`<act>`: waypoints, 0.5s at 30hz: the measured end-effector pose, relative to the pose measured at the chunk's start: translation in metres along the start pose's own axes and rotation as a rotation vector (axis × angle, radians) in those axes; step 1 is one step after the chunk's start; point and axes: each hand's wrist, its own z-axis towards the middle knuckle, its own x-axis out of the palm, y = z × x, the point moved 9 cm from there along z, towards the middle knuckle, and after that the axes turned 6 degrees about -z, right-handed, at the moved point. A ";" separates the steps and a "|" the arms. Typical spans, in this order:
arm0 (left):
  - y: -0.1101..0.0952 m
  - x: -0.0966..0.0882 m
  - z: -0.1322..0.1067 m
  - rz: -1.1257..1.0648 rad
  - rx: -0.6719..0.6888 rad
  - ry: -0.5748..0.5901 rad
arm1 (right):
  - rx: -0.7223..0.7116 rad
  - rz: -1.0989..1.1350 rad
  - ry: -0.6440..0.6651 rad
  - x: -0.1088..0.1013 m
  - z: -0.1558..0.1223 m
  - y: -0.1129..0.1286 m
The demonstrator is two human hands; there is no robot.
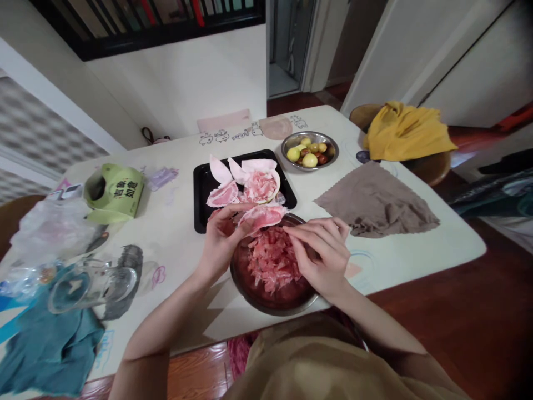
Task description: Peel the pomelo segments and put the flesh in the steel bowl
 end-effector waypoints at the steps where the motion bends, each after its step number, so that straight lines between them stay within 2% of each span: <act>1: 0.002 0.000 0.000 -0.019 -0.024 -0.003 | -0.003 -0.004 -0.014 -0.001 0.001 0.000; 5: 0.003 0.009 -0.002 -0.052 -0.042 0.052 | -0.070 -0.015 -0.028 0.000 0.004 0.005; 8: -0.002 0.024 -0.007 -0.044 -0.008 0.182 | -0.133 -0.045 0.004 0.008 0.005 0.011; 11: -0.002 0.036 -0.014 -0.060 -0.039 0.290 | -0.144 -0.084 -0.008 0.010 0.005 0.012; 15: -0.008 0.034 -0.014 -0.017 0.059 0.264 | -0.145 -0.101 -0.025 0.010 0.005 0.011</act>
